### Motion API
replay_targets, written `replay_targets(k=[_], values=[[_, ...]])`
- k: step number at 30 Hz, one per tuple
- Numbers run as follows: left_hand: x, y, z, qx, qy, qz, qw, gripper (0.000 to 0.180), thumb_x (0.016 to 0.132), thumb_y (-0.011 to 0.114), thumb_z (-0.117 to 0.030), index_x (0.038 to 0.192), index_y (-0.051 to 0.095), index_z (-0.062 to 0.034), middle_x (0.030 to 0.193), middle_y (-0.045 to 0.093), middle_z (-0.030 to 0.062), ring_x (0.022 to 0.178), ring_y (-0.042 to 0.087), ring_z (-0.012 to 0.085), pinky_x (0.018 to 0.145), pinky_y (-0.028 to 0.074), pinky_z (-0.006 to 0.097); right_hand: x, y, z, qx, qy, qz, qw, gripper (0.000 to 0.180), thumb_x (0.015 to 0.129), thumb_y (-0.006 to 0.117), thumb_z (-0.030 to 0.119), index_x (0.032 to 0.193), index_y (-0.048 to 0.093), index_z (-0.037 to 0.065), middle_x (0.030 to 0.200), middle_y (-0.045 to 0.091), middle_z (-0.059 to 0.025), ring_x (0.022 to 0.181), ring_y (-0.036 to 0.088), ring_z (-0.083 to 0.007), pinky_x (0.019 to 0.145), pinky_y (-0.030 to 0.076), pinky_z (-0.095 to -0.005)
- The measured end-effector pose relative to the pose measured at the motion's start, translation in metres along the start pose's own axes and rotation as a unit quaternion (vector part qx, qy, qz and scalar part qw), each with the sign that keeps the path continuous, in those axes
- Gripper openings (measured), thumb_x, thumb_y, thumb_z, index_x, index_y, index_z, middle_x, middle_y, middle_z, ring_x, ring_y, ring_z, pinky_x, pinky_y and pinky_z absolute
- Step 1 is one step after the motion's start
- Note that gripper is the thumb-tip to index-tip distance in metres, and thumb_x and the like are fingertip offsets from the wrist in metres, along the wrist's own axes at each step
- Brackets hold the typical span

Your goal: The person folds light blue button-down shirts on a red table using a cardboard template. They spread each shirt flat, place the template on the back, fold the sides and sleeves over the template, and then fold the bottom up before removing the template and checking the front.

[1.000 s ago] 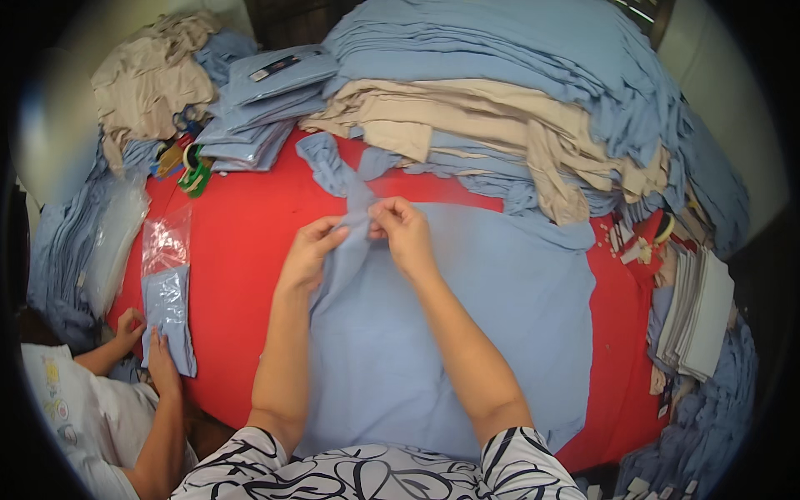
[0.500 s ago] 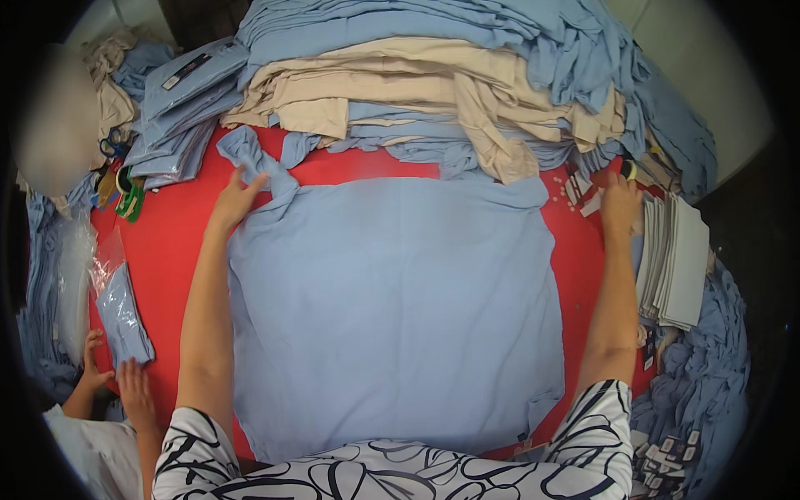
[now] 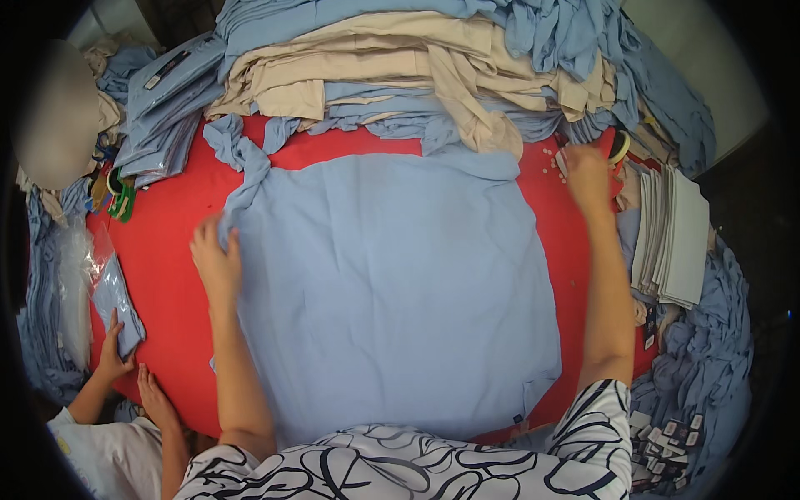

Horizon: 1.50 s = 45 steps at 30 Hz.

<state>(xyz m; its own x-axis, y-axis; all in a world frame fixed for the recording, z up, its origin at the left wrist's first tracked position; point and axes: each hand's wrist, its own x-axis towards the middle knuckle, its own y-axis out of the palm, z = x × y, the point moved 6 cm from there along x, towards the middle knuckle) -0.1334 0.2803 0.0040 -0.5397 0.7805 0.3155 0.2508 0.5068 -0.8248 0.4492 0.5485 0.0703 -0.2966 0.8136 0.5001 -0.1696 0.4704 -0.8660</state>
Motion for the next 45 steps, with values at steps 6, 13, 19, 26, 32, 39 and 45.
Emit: replay_targets(k=[6, 13, 19, 26, 32, 39, 45], values=[[-0.011, 0.045, -0.004, 0.128, 0.132, 0.006, 0.983, 0.057, 0.096, 0.056, -0.043, 0.144, 0.049, -0.0128, 0.149, 0.046, 0.0112, 0.14, 0.036, 0.0376, 0.116, 0.026, 0.053, 0.007, 0.093, 0.117, 0.055, 0.062, 0.129, 0.988, 0.033, 0.092, 0.059, 0.011, 0.123, 0.061, 0.0, 0.12, 0.061, -0.0251, 0.104, 0.062, -0.0422, 0.092, 0.05, -0.0444], [0.015, 0.024, 0.02, 0.059, 0.081, -0.015, 0.995, 0.055, 0.098, 0.051, -0.042, 0.143, 0.05, -0.0105, 0.149, 0.046, 0.0143, 0.141, 0.037, 0.0362, 0.116, 0.027, 0.049, -0.058, 0.052, 0.15, 0.124, 0.076, -0.086, 0.986, 0.045, 0.097, 0.058, 0.026, 0.135, 0.054, 0.002, 0.147, 0.041, -0.0284, 0.135, 0.042, -0.0436, 0.109, 0.039, -0.0451], [-0.051, 0.0, 0.062, 0.156, -0.035, 0.02, 0.987, 0.061, 0.099, 0.046, -0.052, 0.148, 0.045, -0.0156, 0.157, 0.036, 0.0108, 0.148, 0.026, 0.0323, 0.119, 0.014, 0.058, -0.199, 0.019, 0.169, 0.005, 0.072, 0.14, 0.987, 0.057, 0.101, 0.05, 0.039, 0.151, 0.04, 0.013, 0.158, 0.032, -0.0145, 0.149, 0.024, -0.0317, 0.12, 0.015, -0.0517], [-0.117, -0.057, 0.105, 0.119, 0.083, -0.091, 0.985, 0.049, 0.094, 0.063, -0.033, 0.135, 0.057, -0.0061, 0.141, 0.053, 0.0185, 0.131, 0.049, 0.0344, 0.109, 0.036, 0.048, -0.236, -0.011, 0.078, 0.001, 0.048, 0.08, 0.996, 0.048, 0.101, 0.051, 0.037, 0.138, 0.054, 0.008, 0.146, 0.047, -0.0187, 0.139, 0.039, -0.0335, 0.115, 0.027, -0.0491], [-0.3, -0.107, 0.096, 0.139, -0.169, 0.044, 0.975, 0.043, 0.092, 0.068, -0.035, 0.103, 0.056, 0.0048, 0.1, 0.06, 0.0197, 0.096, 0.056, 0.0375, 0.089, 0.044, 0.044, -0.349, -0.084, 0.047, 0.159, 0.317, 0.238, 0.904, 0.042, 0.09, 0.068, 0.04, 0.097, 0.064, -0.001, 0.098, 0.061, -0.0183, 0.084, 0.061, -0.0332, 0.078, 0.048, -0.0422], [-0.312, -0.124, 0.077, -0.287, -0.187, -0.049, 0.938, 0.027, 0.094, 0.067, -0.018, 0.103, 0.053, 0.0035, 0.094, 0.061, 0.0182, 0.086, 0.056, 0.0254, 0.086, 0.045, 0.034, -0.402, -0.087, 0.075, 0.433, 0.361, 0.097, 0.82, 0.015, 0.089, 0.067, 0.008, 0.094, 0.056, 0.0, 0.088, 0.06, -0.0069, 0.071, 0.06, -0.0123, 0.061, 0.05, -0.0298], [-0.334, -0.159, 0.071, -0.008, -0.111, 0.066, 0.992, 0.039, 0.094, 0.066, -0.016, 0.125, 0.054, 0.0035, 0.124, 0.059, 0.0195, 0.115, 0.057, 0.031, 0.101, 0.042, 0.039, -0.403, -0.149, 0.081, 0.088, 0.243, 0.036, 0.965, 0.02, 0.093, 0.058, 0.004, 0.113, 0.06, 0.001, 0.111, 0.065, -0.0142, 0.103, 0.063, -0.0268, 0.091, 0.049, -0.0391]])
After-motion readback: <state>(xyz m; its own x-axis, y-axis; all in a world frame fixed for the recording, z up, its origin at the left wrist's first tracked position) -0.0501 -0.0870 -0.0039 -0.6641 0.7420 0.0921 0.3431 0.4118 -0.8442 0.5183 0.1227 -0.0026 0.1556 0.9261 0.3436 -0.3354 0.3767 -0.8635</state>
